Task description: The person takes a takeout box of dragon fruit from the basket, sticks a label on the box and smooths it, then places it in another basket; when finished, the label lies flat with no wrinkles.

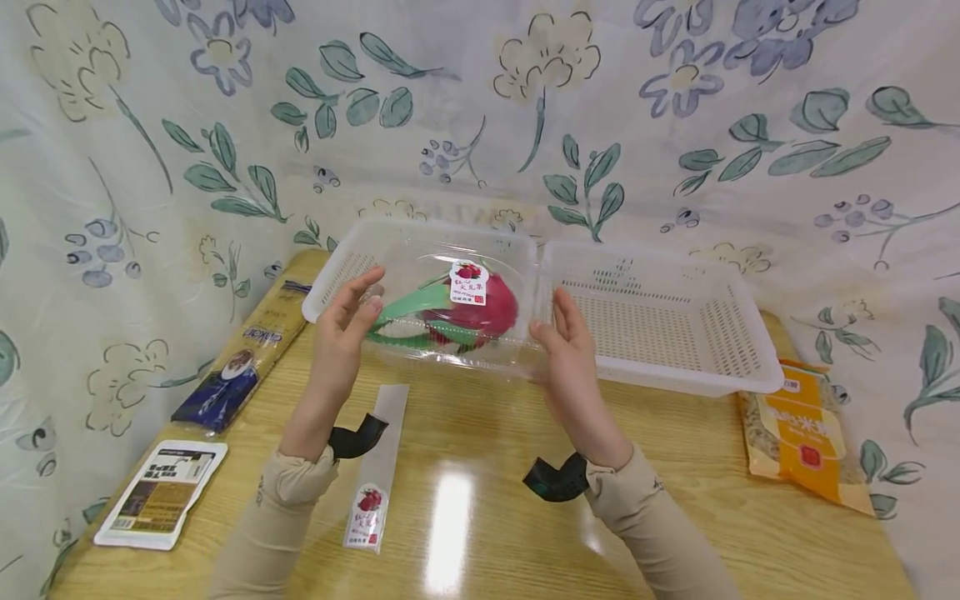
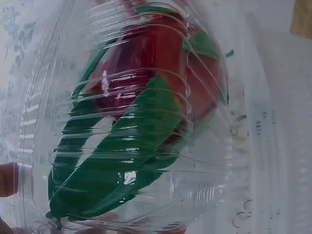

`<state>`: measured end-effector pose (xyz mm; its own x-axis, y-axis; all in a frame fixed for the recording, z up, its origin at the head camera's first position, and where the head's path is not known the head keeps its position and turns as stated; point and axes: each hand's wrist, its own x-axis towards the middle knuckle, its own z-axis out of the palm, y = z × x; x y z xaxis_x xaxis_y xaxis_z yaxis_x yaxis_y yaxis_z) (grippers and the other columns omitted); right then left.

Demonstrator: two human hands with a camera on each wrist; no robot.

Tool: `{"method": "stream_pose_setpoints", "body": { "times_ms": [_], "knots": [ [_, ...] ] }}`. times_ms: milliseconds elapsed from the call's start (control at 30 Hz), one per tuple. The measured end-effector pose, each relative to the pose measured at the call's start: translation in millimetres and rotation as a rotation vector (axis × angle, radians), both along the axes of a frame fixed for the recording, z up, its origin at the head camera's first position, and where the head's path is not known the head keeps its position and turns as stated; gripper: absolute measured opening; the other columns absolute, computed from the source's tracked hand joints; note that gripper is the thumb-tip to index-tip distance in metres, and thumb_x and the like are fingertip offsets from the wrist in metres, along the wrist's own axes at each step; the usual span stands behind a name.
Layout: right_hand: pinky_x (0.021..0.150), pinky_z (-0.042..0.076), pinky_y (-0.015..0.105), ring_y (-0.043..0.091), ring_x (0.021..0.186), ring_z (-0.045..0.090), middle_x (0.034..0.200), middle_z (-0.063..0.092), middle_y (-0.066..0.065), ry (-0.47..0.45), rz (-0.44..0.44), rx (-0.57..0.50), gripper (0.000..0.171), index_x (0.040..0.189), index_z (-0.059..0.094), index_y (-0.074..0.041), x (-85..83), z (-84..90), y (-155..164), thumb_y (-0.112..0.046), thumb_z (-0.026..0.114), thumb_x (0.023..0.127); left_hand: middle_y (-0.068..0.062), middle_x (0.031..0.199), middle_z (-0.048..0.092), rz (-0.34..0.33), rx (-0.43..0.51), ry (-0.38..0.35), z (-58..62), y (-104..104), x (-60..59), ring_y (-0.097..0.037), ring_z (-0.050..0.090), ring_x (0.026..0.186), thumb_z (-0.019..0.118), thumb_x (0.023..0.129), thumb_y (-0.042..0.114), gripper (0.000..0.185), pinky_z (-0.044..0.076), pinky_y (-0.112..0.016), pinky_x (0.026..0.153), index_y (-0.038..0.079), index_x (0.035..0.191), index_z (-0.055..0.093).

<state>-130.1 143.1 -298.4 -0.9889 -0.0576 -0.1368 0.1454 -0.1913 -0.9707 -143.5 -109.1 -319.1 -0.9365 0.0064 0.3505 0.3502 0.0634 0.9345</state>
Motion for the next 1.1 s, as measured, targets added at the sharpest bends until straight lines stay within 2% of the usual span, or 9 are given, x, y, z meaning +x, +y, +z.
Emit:
{"method": "stream_pose_setpoints", "body": {
  "times_ms": [67,133,200,367,433,567,700,933,1100],
  "knots": [
    [0.116,0.028,0.043,0.014,0.15,0.01,0.165,-0.004,-0.005,0.005,-0.013,-0.015,0.07,0.157,0.001,-0.016,-7.3,0.9,-4.0,-0.003,0.037,0.1,-0.014,0.155,0.035,0.045,-0.009,0.0,-0.6,-0.8,-1.7,-0.031,0.03,0.145,0.047,0.1,0.013,0.044,0.029,-0.051,0.117,0.001,0.142,0.042],
    [0.117,0.027,0.042,0.013,0.151,0.009,0.165,-0.003,-0.004,0.011,-0.027,-0.008,0.069,0.157,0.0,-0.015,-15.0,1.9,-7.3,-0.003,0.037,0.1,-0.013,0.154,0.036,0.083,-0.021,-0.004,-2.4,-2.2,-3.8,-0.034,0.034,0.142,0.046,0.101,0.015,0.045,0.034,-0.051,0.114,0.004,0.144,0.041],
    [0.115,0.03,0.049,0.015,0.151,0.011,0.165,-0.003,-0.005,0.003,-0.04,-0.016,0.069,0.157,0.0,-0.017,-22.5,3.8,-10.7,-0.005,0.037,0.1,-0.012,0.153,0.038,0.125,-0.035,-0.015,-6.0,-4.2,-6.5,-0.035,0.042,0.135,0.044,0.102,0.019,0.045,0.04,-0.05,0.108,0.007,0.146,0.04],
    [0.106,0.033,0.067,0.019,0.151,0.009,0.165,-0.006,-0.008,-0.022,-0.05,-0.029,0.07,0.157,0.001,-0.021,-39.3,4.8,-19.0,-0.007,0.037,0.1,-0.012,0.152,0.041,0.265,-0.102,-0.032,-23.5,-8.1,-15.0,-0.033,0.043,0.135,0.035,0.105,0.03,0.046,0.037,-0.05,0.109,0.009,0.147,0.04],
    [0.103,0.035,0.069,0.019,0.152,0.004,0.164,-0.008,-0.01,-0.032,-0.046,-0.02,0.07,0.157,0.001,-0.022,-44.9,3.3,-22.4,-0.007,0.038,0.099,-0.014,0.152,0.041,0.32,-0.13,-0.046,-30.7,-8.3,-18.4,-0.033,0.039,0.14,0.031,0.106,0.033,0.049,0.032,-0.051,0.114,0.007,0.147,0.039],
    [0.102,0.037,0.068,0.022,0.152,0.005,0.164,-0.008,-0.009,-0.052,-0.037,-0.024,0.07,0.157,-0.001,-0.023,-55.7,-1.2,-25.1,-0.009,0.037,0.1,-0.022,0.148,0.043,0.391,-0.171,-0.103,-42.0,-8.7,-24.0,-0.037,0.043,0.136,0.027,0.106,0.039,0.056,0.032,-0.053,0.114,0.003,0.147,0.036],
    [0.104,0.033,0.07,0.026,0.152,0.002,0.164,-0.009,-0.011,-0.078,-0.054,-0.05,0.072,0.157,-0.003,-0.023,-66.8,-5.5,-22.3,-0.01,0.037,0.099,-0.025,0.147,0.044,0.425,-0.231,-0.168,-50.4,-10.3,-27.7,-0.039,0.039,0.138,0.025,0.106,0.042,0.06,0.029,-0.053,0.115,0.0,0.146,0.037],
    [0.105,0.033,0.069,0.027,0.152,-0.006,0.163,-0.013,-0.012,-0.119,-0.097,-0.034,0.073,0.157,-0.006,-0.025,-83.2,-9.8,-20.5,-0.008,0.035,0.098,-0.026,0.156,0.027,0.462,-0.416,-0.321,-66.5,-12.3,-29.0,-0.05,0.005,0.146,0.034,0.104,0.042,0.057,0.006,-0.069,0.114,0.002,0.144,0.042],
    [0.106,0.033,0.068,0.025,0.152,-0.004,0.163,-0.012,-0.012,-0.143,-0.095,-0.029,0.072,0.157,-0.005,-0.025,-92.9,-12.1,-25.9,-0.01,0.035,0.098,-0.025,0.16,0.014,0.435,-0.411,-0.342,-75.5,-15.9,-36.8,-0.051,0.009,0.145,0.039,0.103,0.039,0.06,0.012,-0.068,0.115,-0.002,0.146,0.036]
  ]
}}
